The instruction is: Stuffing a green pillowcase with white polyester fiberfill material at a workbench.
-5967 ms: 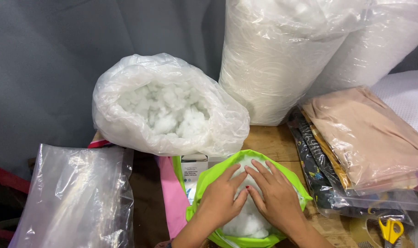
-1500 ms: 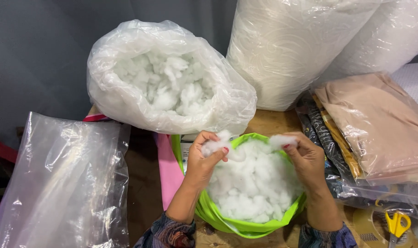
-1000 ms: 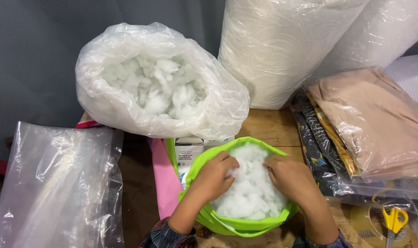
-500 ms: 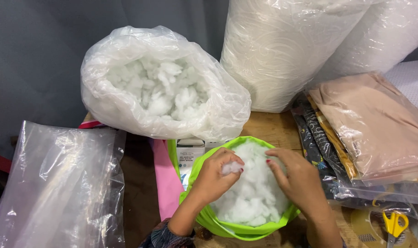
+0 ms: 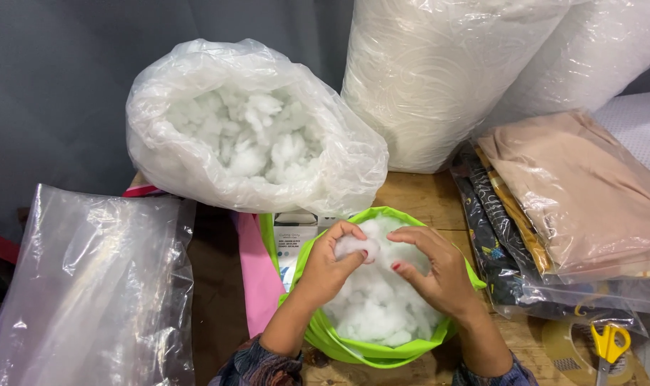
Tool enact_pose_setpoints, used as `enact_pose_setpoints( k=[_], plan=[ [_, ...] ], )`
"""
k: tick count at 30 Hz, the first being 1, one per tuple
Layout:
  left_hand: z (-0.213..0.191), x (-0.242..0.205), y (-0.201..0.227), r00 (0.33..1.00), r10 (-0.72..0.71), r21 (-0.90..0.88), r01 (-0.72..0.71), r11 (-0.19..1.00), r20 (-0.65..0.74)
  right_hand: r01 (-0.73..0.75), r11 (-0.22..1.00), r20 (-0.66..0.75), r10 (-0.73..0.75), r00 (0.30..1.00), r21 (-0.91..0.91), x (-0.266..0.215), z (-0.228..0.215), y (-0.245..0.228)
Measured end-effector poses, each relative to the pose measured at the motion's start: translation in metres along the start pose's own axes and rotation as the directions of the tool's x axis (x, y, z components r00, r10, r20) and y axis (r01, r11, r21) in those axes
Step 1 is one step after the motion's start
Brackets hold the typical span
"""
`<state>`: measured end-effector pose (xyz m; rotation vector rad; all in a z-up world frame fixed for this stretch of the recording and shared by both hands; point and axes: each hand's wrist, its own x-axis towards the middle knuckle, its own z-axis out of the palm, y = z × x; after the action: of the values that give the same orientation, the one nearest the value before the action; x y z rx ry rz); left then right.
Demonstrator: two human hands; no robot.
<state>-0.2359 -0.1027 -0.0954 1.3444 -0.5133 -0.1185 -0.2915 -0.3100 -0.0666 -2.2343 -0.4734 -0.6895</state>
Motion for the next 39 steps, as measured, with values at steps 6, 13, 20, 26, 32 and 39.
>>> enact_pose_setpoints(
  k=[6,13,20,26,32,39],
  plan=[
    [-0.003,-0.008,0.016,0.999,-0.048,-0.184,0.042,0.982,-0.025,0.013,0.999,-0.037,-0.015,0.999,-0.041,0.001,0.002,-0.012],
    [0.0,-0.016,-0.029,0.989,-0.024,-0.209,0.054,0.976,0.144,-0.076,0.994,0.097,0.084,0.992,-0.084,-0.017,-0.008,-0.018],
    [0.006,-0.021,-0.012,0.992,0.027,-0.185,-0.005,0.983,0.12,-0.196,0.981,-0.026,0.195,0.98,-0.015,-0.043,-0.035,-0.033],
    [-0.001,-0.031,-0.01,0.987,-0.109,0.177,0.087,0.98,0.12,0.091,0.897,0.253,0.024,0.967,-0.432,-0.092,-0.02,0.001],
    [-0.007,-0.033,-0.021,0.975,-0.191,0.536,0.104,0.837,0.11,-0.003,0.702,0.545,0.555,0.628,-0.712,-0.089,-0.016,-0.008],
    [0.008,-0.037,0.033,0.983,-0.141,0.478,0.069,0.876,0.118,-0.287,0.797,0.225,0.46,0.859,-0.532,-0.056,-0.054,-0.044]
  ],
)
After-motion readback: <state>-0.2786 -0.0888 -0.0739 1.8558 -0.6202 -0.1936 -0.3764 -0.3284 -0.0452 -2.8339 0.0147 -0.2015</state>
